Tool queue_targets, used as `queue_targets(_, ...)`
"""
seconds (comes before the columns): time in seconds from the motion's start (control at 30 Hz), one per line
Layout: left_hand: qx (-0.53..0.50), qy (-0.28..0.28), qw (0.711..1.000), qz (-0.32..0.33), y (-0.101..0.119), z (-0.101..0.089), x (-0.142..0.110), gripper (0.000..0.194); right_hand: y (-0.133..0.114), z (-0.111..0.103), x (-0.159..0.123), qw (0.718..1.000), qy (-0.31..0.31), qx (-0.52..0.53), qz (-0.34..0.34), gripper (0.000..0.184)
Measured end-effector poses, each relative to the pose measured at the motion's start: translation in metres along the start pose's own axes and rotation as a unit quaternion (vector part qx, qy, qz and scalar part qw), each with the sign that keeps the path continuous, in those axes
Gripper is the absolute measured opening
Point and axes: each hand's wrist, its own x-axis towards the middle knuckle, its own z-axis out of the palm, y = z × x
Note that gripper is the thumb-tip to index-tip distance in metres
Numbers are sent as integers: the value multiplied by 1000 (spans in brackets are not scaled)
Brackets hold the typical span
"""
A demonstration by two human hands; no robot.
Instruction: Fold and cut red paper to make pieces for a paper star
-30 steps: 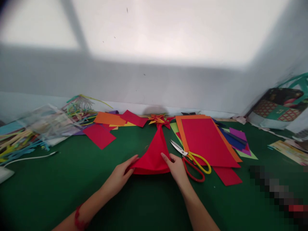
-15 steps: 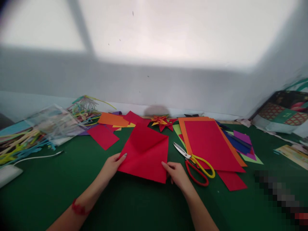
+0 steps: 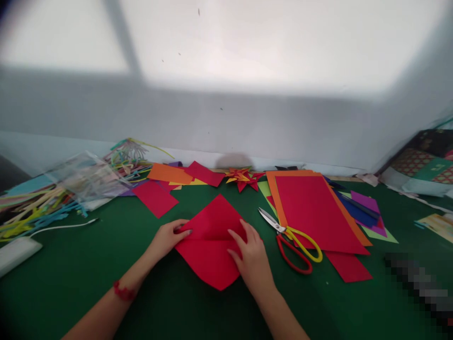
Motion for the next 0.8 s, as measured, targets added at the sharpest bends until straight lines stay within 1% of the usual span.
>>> queue_targets(0.07, 96, 55, 994, 21, 6, 1, -2, 38, -3, 11, -4, 998, -49, -32, -12, 47)
queue_targets(0.1, 141, 87, 985, 39, 10, 2, -4, 41, -3, 15, -6, 996, -72, -43, -10, 49)
queue_targets(0.17, 204, 131, 966, 90, 21, 6, -10, 45, -4, 22, -9, 993, -108, -57, 1, 50)
queue_targets(0.2, 224, 133, 958, 116, 28, 10, -14, 45, -5, 24, -10, 991, -120, -60, 8, 50)
queue_targets(0.23, 234, 114, 954, 148, 34, 16, -18, 44, -5, 26, -11, 990, -130, -62, 14, 50)
queue_targets(0.27, 237, 78, 952, 177, 41, 22, -23, 44, -5, 27, -12, 988, -137, -63, 19, 50)
queue_targets(0.33, 241, -21, 943, 230, 50, 37, -33, 48, -5, 27, -13, 987, -146, -64, 23, 51)
queue_targets(0.37, 246, -67, 935, 248, 53, 43, -38, 49, -5, 27, -13, 986, -150, -64, 25, 51)
queue_targets(0.4, 250, -92, 930, 252, 53, 49, -41, 49, -5, 26, -13, 986, -154, -64, 27, 51)
queue_targets(0.43, 255, -109, 928, 248, 52, 53, -43, 50, -4, 25, -13, 985, -159, -63, 29, 52)
queue_targets(0.47, 260, -114, 930, 233, 50, 55, -43, 50, -3, 24, -14, 984, -165, -61, 29, 52)
queue_targets(0.5, 268, -108, 934, 209, 47, 56, -43, 50, -2, 22, -14, 983, -172, -58, 29, 53)
queue_targets(0.57, 288, -74, 944, 144, 37, 52, -40, 50, 0, 20, -13, 981, -185, -51, 26, 53)
queue_targets(0.63, 316, -29, 946, 68, 26, 44, -35, 54, 1, 18, -13, 979, -196, -47, 25, 54)
queue_targets(0.73, 361, 34, 931, -38, 11, 32, -29, 63, 1, 16, -12, 978, -199, -46, 26, 55)
queue_targets(0.8, 381, 61, 920, -70, 7, 28, -26, 66, -1, 16, -12, 982, -179, -53, 28, 55)
